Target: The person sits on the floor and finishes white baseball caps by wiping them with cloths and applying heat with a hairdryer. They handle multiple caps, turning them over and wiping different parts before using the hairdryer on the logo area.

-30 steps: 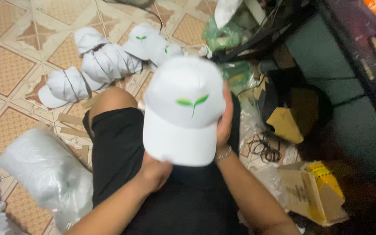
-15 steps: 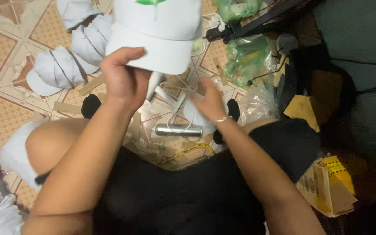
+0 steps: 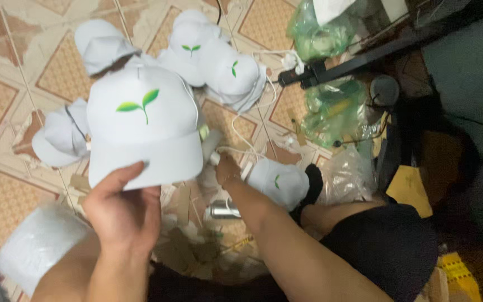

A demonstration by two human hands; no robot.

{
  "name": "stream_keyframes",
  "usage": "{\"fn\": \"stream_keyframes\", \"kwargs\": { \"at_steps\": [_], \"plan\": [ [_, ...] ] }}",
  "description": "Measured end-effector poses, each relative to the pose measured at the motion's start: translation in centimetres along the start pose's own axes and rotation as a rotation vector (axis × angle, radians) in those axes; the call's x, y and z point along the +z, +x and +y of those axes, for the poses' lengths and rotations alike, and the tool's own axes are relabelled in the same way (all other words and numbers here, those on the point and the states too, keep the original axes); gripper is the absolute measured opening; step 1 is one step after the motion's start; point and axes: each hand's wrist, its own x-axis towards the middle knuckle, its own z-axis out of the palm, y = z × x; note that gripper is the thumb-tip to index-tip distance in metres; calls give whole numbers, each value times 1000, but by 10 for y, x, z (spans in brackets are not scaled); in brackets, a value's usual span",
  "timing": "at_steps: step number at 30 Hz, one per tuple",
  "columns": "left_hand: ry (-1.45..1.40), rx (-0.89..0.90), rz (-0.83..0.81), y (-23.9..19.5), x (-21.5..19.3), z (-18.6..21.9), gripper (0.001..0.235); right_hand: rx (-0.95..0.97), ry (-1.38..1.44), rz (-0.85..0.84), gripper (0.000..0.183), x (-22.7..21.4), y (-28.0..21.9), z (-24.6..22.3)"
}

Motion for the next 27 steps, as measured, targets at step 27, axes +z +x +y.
{"fn": "stream_keyframes", "kwargs": {
  "at_steps": [27],
  "plan": [
    [-214,-82,-550,6,-19,-60,77,-432,1092,282,24,-352,-228,51]
  ]
}}
